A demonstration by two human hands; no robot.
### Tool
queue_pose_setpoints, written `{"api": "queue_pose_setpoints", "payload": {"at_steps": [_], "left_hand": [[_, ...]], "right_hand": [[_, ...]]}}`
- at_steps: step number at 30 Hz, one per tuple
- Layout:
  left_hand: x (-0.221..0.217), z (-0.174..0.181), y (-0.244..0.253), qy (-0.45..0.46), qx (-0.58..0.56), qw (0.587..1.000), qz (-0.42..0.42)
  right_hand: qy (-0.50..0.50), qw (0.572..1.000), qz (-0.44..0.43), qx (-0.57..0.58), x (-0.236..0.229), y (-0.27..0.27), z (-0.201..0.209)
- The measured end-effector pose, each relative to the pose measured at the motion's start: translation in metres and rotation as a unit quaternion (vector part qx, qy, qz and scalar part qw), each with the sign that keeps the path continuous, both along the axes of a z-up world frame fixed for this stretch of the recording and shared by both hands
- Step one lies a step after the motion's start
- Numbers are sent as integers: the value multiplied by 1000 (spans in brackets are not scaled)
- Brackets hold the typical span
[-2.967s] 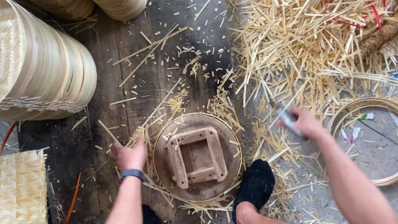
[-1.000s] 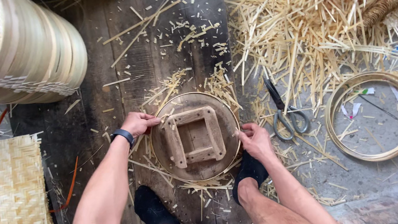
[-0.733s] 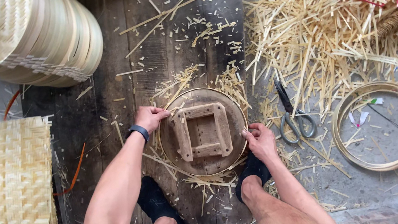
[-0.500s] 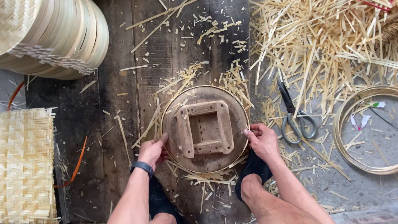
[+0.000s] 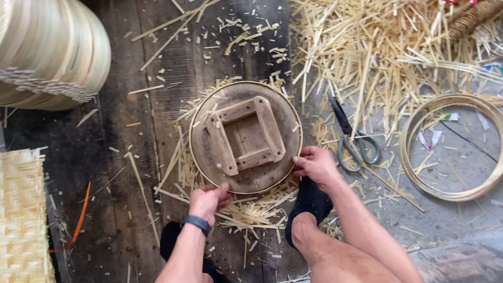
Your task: The person assembles round woven baskets by placing a bamboo ring onto a square woven mat, folding the mat over a wooden mold, and trimming the excess material with shears. The finished baskets are stacked on the floor.
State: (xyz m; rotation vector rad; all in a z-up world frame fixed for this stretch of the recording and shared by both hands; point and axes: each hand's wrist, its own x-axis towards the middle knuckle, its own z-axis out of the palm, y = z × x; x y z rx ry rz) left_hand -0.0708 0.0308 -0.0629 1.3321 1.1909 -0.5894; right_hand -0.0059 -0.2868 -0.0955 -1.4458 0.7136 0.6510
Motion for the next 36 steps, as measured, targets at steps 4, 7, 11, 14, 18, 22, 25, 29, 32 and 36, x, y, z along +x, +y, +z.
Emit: {"api": "queue_pose_setpoints", "payload": {"at_steps": [4,7,11,14,18,22,25,29,32,36], "left_hand": [[-23,-24,-3,-28,-50,998,24],[-23,-28,-4,-39,35,998,-23],[-17,-23,-8,-22,52,998,-21],[-8,-16,-5,-23,44,997,53],[16,10,10,-21,-11,991,130],[45,86,1,-175,164,969,-53],[69,150,-6,-289,305,881,-215],[78,184,-15,-504,345,732,-302],[78,177,-30,-555,302,731,-257],[80,158,-32,-532,315,750,-234]], "right_hand": [[-11,999,-28,23,-11,6,-17],[1,1000,-26,-6,-10,11,-20],[-2,999,-12,-31,-7,13,-4],[-37,994,46,-87,-2,13,26],[-243,937,94,-234,16,31,89],[-263,945,173,-85,47,60,147],[-232,957,107,135,66,83,173],[-162,922,-55,349,69,88,188],[-133,877,-147,439,57,81,187],[-48,907,-233,348,39,42,162]]}}
